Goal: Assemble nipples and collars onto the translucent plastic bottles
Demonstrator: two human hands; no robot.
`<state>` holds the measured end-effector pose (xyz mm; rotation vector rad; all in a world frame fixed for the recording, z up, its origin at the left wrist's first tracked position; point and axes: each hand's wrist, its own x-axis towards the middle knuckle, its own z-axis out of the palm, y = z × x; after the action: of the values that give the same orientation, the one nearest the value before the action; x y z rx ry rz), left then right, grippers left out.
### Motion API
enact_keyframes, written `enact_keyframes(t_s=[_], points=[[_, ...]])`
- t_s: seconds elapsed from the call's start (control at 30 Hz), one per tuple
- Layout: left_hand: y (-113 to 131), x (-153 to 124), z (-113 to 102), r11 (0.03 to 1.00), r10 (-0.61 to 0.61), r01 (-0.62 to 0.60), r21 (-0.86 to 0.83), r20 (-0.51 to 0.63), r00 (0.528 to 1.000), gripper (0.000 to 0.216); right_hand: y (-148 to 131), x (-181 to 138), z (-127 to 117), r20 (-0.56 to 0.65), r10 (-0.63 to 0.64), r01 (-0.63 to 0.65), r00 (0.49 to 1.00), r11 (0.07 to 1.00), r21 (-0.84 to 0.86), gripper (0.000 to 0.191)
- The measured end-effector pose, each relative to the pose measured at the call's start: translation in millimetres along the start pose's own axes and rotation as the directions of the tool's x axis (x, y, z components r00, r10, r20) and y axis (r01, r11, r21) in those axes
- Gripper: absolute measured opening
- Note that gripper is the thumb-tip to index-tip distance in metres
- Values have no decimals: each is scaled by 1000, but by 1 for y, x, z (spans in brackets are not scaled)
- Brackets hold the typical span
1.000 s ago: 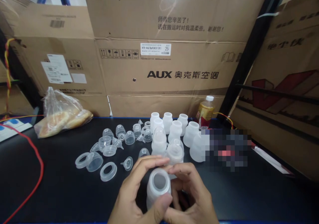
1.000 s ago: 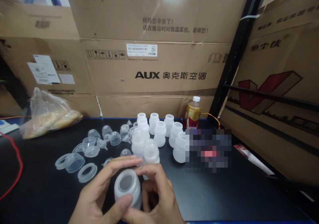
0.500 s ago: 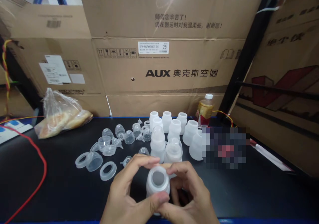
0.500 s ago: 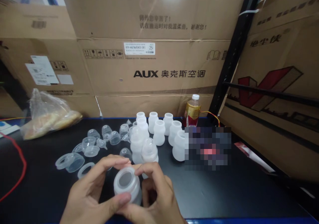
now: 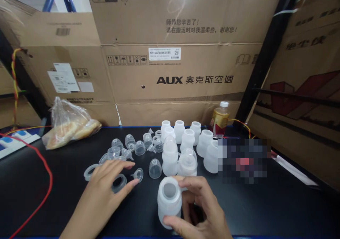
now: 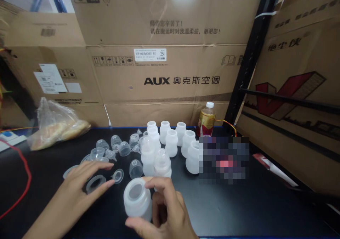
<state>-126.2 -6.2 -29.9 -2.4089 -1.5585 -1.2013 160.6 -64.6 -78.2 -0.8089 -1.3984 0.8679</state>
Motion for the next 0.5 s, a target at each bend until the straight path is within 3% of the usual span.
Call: enact_keyframes(t_s=[0.13, 0.3, 0.43, 0.5], points=[[4, 2, 18, 1000, -8, 6, 29, 66, 998, 23, 4, 0, -2, 37, -23, 24, 999, 998, -51, 55], [9, 7, 20, 999, 36, -36, -2, 90, 995, 21, 4, -2, -2, 30, -40, 44, 999, 988, -147, 51], [12, 2, 18, 998, 57, -56, -33, 29, 998, 19, 3, -4, -1, 6, -47, 48, 999, 986, -160, 54], [19, -1, 17, 991, 27, -34, -127, -62, 998, 26, 4, -4, 0, -2, -52, 51, 999, 982, -182, 56]])
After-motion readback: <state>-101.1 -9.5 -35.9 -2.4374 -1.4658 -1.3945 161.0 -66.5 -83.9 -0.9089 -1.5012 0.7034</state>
